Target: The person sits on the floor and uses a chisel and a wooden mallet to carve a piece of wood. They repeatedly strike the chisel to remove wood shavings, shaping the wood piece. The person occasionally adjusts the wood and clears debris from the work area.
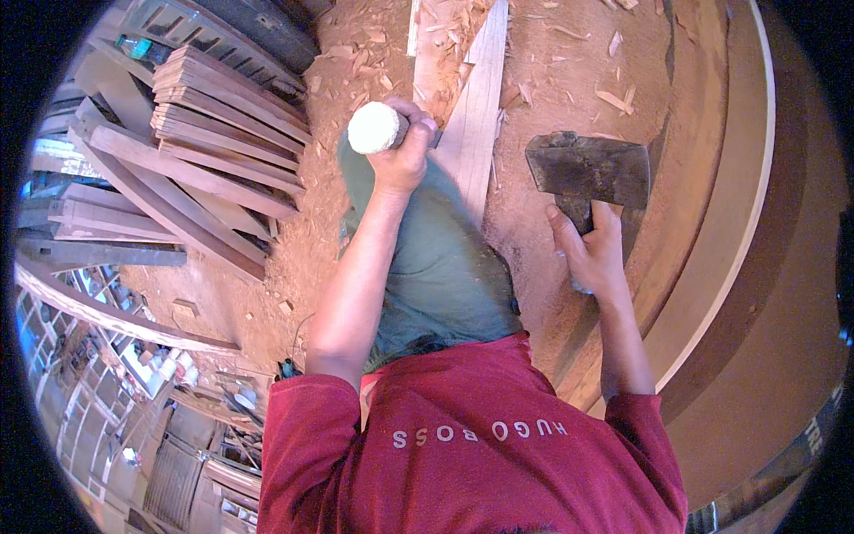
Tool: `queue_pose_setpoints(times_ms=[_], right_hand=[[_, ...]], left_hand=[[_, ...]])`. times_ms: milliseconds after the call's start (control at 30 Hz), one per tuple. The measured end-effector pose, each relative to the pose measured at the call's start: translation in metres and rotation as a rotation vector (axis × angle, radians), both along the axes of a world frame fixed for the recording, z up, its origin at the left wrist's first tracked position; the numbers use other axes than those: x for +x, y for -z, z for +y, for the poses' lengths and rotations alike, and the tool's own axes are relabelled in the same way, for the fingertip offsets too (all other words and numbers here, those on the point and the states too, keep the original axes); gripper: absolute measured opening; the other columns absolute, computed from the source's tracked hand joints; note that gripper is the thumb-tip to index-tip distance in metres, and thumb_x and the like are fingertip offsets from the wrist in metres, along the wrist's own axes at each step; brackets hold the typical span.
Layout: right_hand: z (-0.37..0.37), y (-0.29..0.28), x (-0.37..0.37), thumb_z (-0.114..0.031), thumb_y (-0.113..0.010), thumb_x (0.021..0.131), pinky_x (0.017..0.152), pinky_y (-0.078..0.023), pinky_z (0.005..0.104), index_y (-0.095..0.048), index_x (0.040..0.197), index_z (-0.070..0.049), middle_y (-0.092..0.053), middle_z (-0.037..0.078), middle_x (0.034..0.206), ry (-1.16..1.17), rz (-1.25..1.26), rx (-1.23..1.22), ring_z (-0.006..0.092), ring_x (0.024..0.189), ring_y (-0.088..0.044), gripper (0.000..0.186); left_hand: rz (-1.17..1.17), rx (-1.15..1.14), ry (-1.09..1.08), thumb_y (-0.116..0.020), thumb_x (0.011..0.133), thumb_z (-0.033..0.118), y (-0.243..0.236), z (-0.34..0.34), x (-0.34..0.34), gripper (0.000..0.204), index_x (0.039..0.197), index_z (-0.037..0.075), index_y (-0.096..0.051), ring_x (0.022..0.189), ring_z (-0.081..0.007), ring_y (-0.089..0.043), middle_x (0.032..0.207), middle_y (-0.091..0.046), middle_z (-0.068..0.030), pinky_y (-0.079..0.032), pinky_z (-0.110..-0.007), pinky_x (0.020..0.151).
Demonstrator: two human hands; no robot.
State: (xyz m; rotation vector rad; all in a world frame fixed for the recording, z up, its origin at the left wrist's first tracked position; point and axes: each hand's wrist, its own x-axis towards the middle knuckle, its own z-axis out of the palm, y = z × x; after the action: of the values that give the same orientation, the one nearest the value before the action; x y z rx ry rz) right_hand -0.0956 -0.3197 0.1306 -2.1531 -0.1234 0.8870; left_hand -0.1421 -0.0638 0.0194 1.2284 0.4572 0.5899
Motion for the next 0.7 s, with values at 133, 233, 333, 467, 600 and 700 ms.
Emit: queue_pose_setpoints(times_ms=[133, 233, 333, 467, 600, 700], right_hand=[[0.011, 0.000, 0.009, -0.013, -0.070, 0.092, 0.053, -0.045, 0.0288, -0.060, 0.096, 0.000, -0.060, 0.005, 0.067, -0.143, -0.266, 0.142, 0.0136, 0.057, -0.057, 0.017], [0.024, -0.007, 0.024, -0.016, -0.071, 0.091, 0.051, -0.046, 0.0311, -0.060, 0.093, 0.001, -0.059, 0.007, 0.063, -0.255, -0.399, 0.122, 0.0150, 0.055, -0.058, 0.021], [0.039, -0.027, 0.044, -0.021, -0.073, 0.089, 0.056, -0.047, 0.0375, -0.060, 0.091, 0.003, -0.058, 0.015, 0.064, -0.350, -0.451, 0.117, 0.0264, 0.057, -0.060, 0.028], [0.062, -0.059, 0.071, -0.026, -0.072, 0.087, 0.061, -0.047, 0.0432, -0.059, 0.089, 0.004, -0.060, 0.023, 0.071, -0.473, -0.454, 0.142, 0.0418, 0.069, -0.062, 0.033], [0.086, -0.081, 0.089, -0.024, -0.070, 0.088, 0.062, -0.049, 0.0455, -0.059, 0.103, 0.005, -0.062, 0.026, 0.076, -0.560, -0.452, 0.296, 0.0429, 0.073, -0.065, 0.034], [0.099, -0.093, 0.098, -0.024, -0.068, 0.089, 0.065, -0.051, 0.0474, -0.057, 0.112, 0.004, -0.064, 0.027, 0.078, -0.650, -0.454, 0.332, 0.0433, 0.076, -0.066, 0.038]], left_hand=[[0.029, -0.076, 0.004, -0.059, 0.078, 0.001, 0.000, 0.002, 0.000, 0.014, 0.078, 0.006, -0.046, 0.053, -0.0121, -0.041, 0.064, -0.044, -0.0017, -0.035, -0.030, 0.050], [0.045, -0.014, -0.004, -0.058, 0.078, -0.001, 0.001, 0.002, 0.000, 0.014, 0.078, 0.006, -0.046, 0.054, -0.0125, -0.041, 0.066, -0.045, -0.0019, -0.035, -0.030, 0.051], [-0.045, -0.053, 0.023, -0.057, 0.079, -0.004, 0.003, -0.003, -0.002, 0.015, 0.079, 0.007, -0.046, 0.056, -0.0130, -0.042, 0.069, -0.046, -0.0020, -0.035, -0.030, 0.052], [-0.051, -0.094, 0.001, -0.058, 0.080, -0.003, 0.004, -0.006, -0.004, 0.017, 0.079, 0.008, -0.045, 0.057, -0.0130, -0.040, 0.068, -0.043, -0.0004, -0.034, -0.030, 0.052], [-0.184, -0.181, 0.077, -0.059, 0.076, -0.006, 0.001, -0.005, -0.006, 0.016, 0.078, 0.007, -0.049, 0.063, -0.0125, -0.050, 0.071, -0.051, -0.0011, -0.043, -0.028, 0.060], [-0.203, -0.222, 0.043, -0.059, 0.074, -0.007, -0.002, -0.008, -0.009, 0.017, 0.076, 0.007, -0.049, 0.064, -0.0131, -0.050, 0.070, -0.050, -0.0016, -0.042, -0.028, 0.062]])
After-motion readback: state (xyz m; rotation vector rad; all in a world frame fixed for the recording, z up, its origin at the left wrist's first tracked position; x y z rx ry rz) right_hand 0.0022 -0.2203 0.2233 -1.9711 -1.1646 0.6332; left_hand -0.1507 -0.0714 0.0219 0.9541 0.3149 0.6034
